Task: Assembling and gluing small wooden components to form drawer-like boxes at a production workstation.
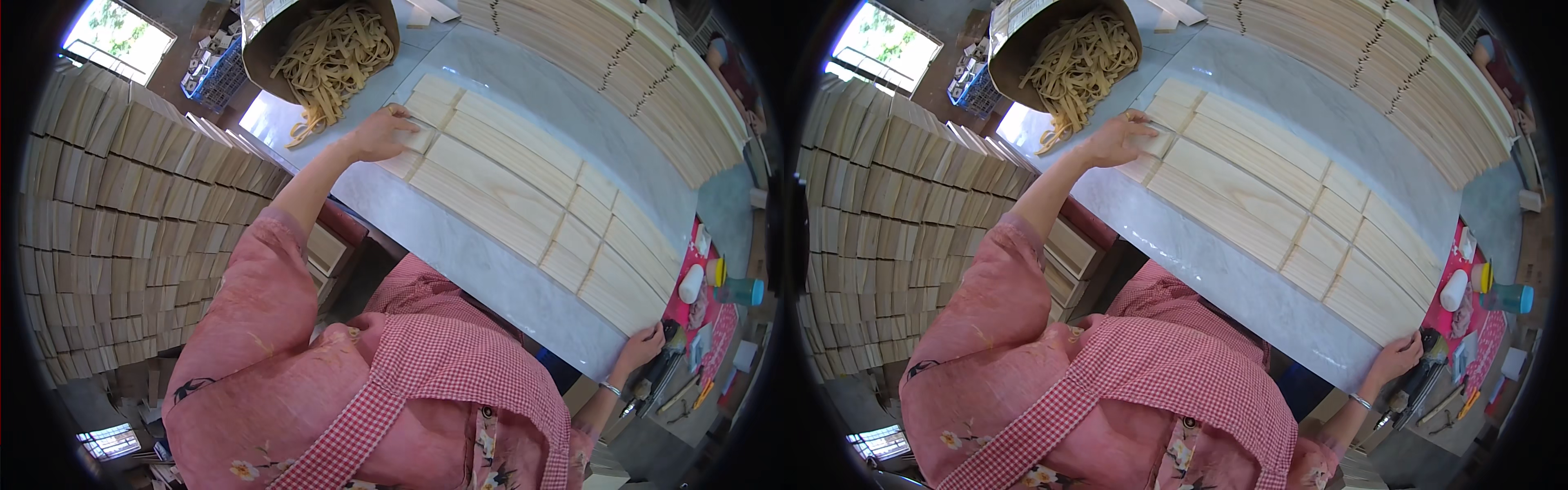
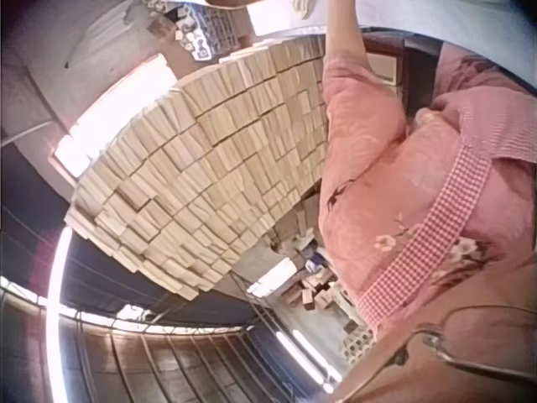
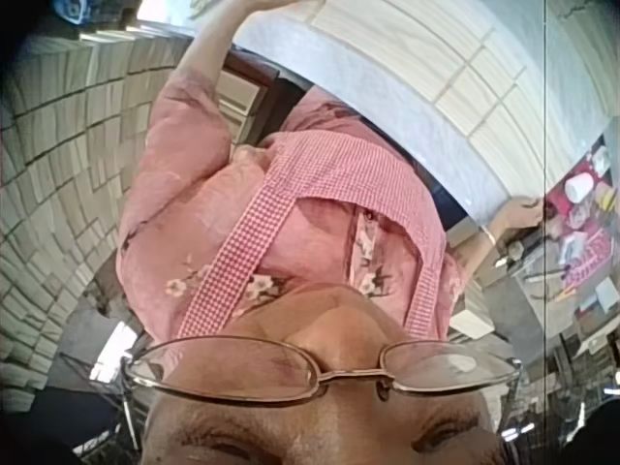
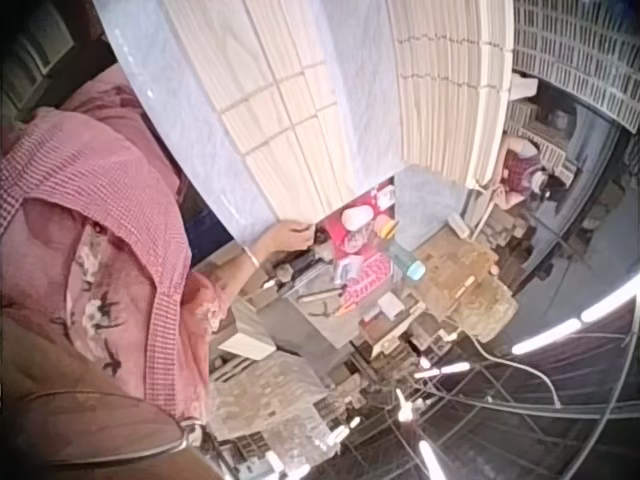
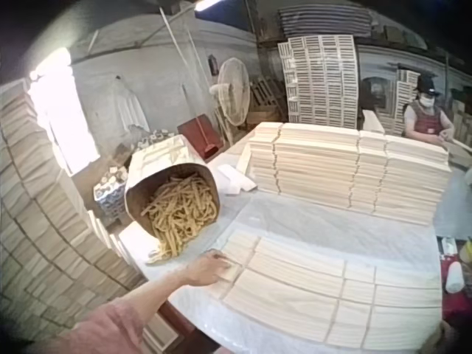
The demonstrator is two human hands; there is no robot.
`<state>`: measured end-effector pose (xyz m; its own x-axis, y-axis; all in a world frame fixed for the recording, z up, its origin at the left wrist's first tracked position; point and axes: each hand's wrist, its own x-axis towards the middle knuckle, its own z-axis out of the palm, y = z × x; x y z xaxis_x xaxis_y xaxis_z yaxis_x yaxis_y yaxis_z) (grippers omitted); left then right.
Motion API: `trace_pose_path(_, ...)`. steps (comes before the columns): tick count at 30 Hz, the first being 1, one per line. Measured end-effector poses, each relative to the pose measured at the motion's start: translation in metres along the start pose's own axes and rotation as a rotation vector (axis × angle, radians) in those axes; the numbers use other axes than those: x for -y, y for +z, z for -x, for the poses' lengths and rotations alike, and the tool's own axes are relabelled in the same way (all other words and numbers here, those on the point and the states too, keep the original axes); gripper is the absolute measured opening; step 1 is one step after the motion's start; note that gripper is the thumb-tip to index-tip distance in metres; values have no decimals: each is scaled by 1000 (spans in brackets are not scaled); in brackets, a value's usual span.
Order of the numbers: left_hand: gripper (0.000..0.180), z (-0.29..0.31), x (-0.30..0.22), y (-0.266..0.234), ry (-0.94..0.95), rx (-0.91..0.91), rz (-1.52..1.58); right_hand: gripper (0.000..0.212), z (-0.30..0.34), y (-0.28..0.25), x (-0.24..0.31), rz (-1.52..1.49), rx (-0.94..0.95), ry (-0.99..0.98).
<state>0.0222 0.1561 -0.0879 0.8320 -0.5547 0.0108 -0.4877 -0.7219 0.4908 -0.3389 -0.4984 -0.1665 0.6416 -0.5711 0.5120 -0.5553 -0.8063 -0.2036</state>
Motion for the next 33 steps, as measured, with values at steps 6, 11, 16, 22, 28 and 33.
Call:
trace_pose_path(6, 41, 7, 0, 14, 17, -129, 85, 32, 1, 1, 0, 7, -4, -2)
trace_pose_path(11, 39, 9, -3, 19, 32, -169, 161, 32, 0, 2, 2, 12, -2, -1)
trace_pose_path(16, 35, 3, -1, 27, 146, -196, 133, 31, -1, 0, -3, 23, -15, -17)
trace_pose_path(22, 34, 8, 9, 42, 84, -277, 202, 28, -2, -15, 25, -24, 9, 1)
trace_pose_path(28, 57, 18, -9, 42, 142, -307, -16, 36, -3, -52, 3, 222, -248, -11)
trace_pose_path(33, 77, 21, -55, 37, 83, -54, -426, 40, -2, -75, -8, 246, 170, 383)
